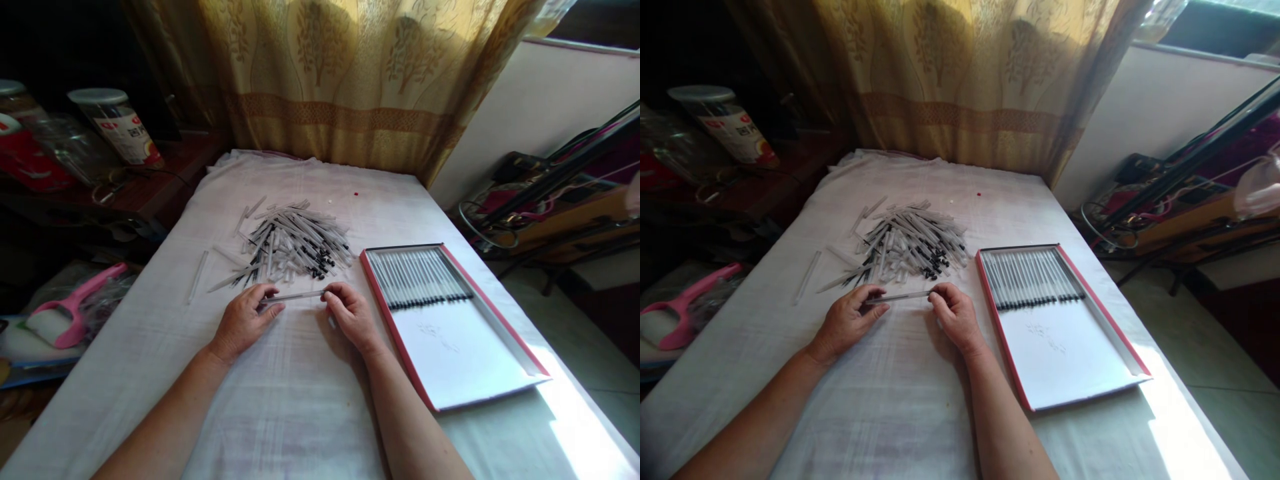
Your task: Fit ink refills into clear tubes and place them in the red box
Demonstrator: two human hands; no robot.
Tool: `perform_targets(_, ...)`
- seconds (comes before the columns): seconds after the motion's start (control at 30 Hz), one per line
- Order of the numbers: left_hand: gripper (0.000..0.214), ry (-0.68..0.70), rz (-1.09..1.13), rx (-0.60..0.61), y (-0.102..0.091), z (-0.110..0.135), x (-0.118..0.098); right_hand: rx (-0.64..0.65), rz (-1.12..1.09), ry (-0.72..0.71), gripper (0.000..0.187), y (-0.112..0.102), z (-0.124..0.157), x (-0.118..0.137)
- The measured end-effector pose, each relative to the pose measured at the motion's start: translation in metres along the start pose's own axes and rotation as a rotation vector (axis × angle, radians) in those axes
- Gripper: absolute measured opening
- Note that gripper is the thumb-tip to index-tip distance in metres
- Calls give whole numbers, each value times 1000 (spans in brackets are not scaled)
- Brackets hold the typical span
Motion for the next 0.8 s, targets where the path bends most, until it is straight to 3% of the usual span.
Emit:
perform_targets(0.13, 32, 60, -76, 70, 3, 0, -4, -7, -64, 35, 18, -1, 0, 0)
perform_targets(0.33, 26, 18, 26, -27, 0, 1, 0, -9, -63, 26, 16, 0, -1, -2)
perform_targets(0.53, 27, 49, -32, 57, 4, 1, -3, -20, -106, 53, 18, -2, 0, -4)
perform_targets(0.8, 21, 44, -23, 22, 5, 0, -5, 12, -185, 64, 25, 4, -1, -5)
Point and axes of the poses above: each hand's wrist, its own z-axis away from the middle knuckle, its own y-axis out of the palm, x = y × z, the point moved 7 cm from there along -z, towards the middle knuckle, and after that the axes turned 5 degrees about z, right-handed, at the moved point
